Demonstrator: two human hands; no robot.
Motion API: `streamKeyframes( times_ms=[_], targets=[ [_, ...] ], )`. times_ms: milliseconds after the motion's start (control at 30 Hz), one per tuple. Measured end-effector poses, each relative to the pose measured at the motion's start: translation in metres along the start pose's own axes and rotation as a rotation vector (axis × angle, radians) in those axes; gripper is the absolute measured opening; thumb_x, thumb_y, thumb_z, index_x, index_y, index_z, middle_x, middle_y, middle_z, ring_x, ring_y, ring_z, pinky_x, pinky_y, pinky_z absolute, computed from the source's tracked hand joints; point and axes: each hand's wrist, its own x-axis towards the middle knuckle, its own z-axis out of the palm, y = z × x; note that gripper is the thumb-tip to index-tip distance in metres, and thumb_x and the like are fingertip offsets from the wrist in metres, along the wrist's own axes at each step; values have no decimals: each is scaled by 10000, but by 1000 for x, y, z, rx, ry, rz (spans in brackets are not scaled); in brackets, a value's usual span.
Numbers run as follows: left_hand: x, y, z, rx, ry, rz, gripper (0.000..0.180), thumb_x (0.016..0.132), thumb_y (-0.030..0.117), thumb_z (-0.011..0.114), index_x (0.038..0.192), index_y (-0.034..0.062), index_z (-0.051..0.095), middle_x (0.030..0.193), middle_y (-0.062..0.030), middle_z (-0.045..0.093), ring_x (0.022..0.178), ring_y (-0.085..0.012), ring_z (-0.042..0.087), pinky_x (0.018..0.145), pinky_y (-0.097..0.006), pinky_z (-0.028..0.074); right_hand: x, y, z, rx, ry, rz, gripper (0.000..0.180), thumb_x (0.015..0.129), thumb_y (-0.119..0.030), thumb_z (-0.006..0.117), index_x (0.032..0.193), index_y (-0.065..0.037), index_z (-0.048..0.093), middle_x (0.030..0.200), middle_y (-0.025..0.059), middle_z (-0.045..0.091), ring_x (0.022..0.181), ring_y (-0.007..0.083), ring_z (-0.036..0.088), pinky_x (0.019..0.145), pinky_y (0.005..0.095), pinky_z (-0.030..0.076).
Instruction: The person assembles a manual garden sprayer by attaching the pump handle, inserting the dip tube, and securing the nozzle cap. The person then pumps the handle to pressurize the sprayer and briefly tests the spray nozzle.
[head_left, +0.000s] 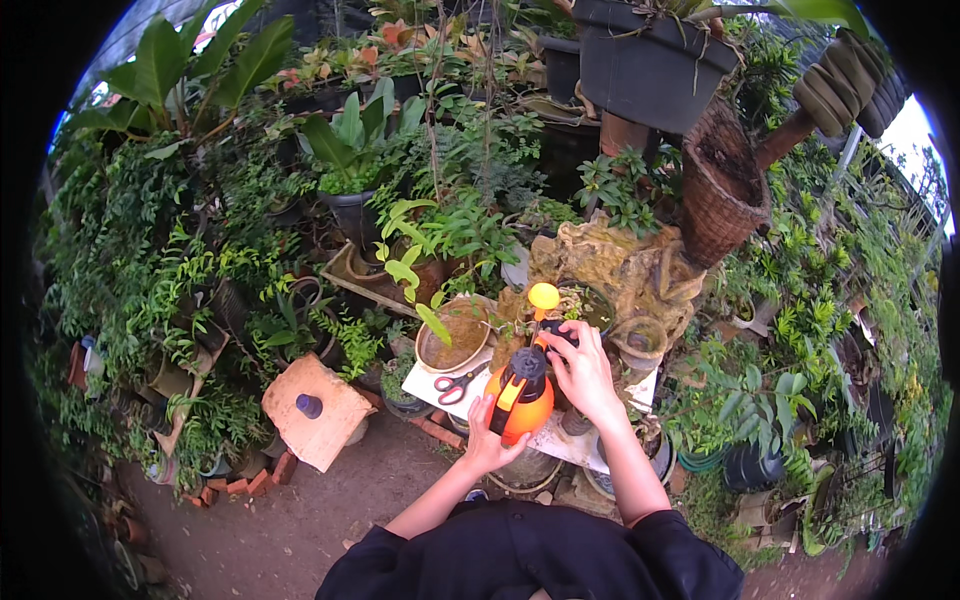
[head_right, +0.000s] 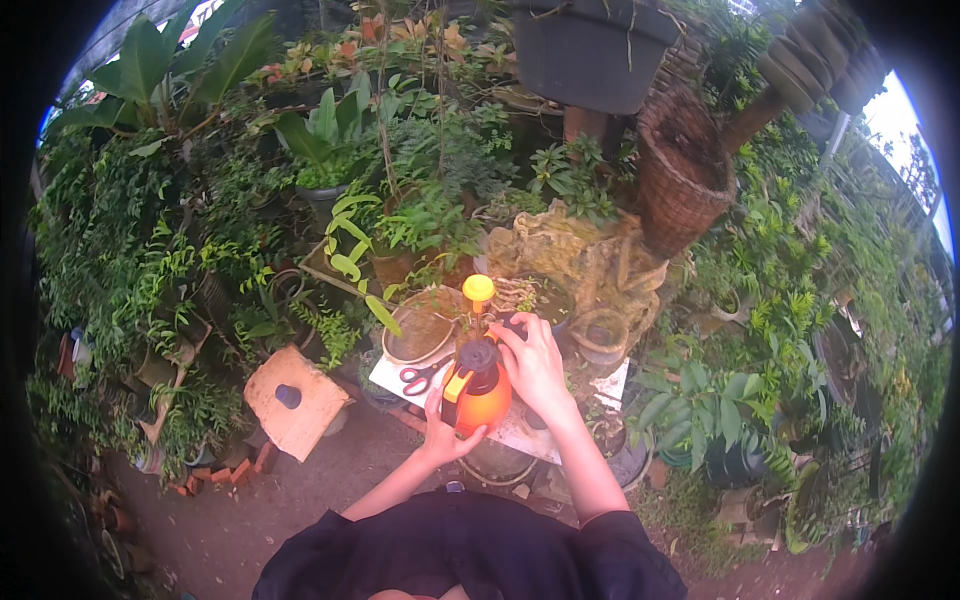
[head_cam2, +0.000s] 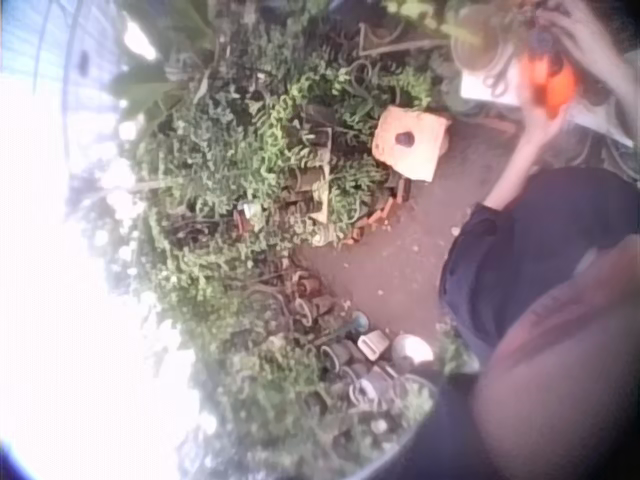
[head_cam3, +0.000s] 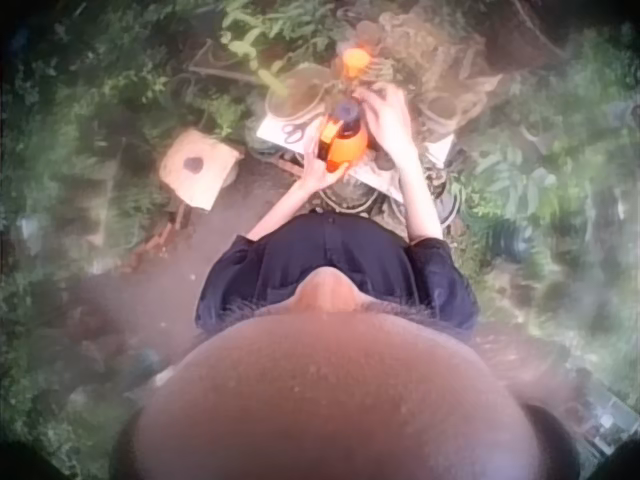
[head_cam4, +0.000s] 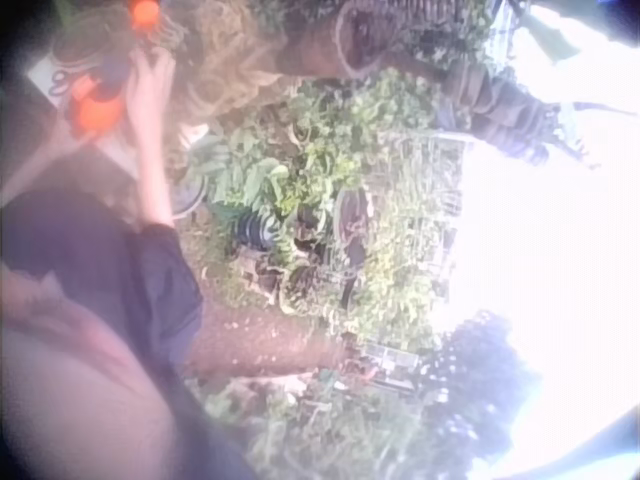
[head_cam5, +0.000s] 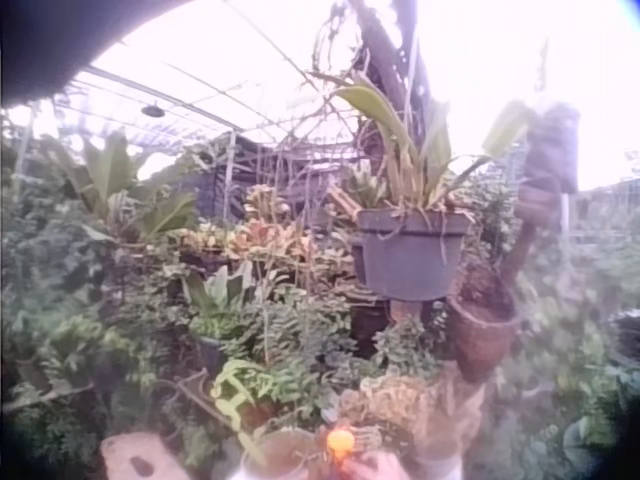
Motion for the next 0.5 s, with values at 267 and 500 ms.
streamKeyframes(
  times_ms=[267, 500],
  targets=[
    [4, 7, 0, 32, -59, 368, 287, 682, 285, 803, 943, 187, 734, 1288, -36, 582, 1304, -188, 490, 1094, -535, 256, -34, -21, -2, 484, -240, 206, 562, 896, -223, 724, 1386, -58, 502, 1087, 118, 573, 933, 204, 626, 789, 338, 540],
    [23, -2, -14, -147, 18, 100, 128, 698, 240, 762, 779, 184, 681, 1114, -6, 652, 1107, -244, 562, 1038, -493, 300, -36, -5, -8, 532, -290, 295, 689, 861, -186, 735, 1458, -85, 407, 1206, 254, 641, 1073, 394, 655, 887, 432, 521]
  ],
)
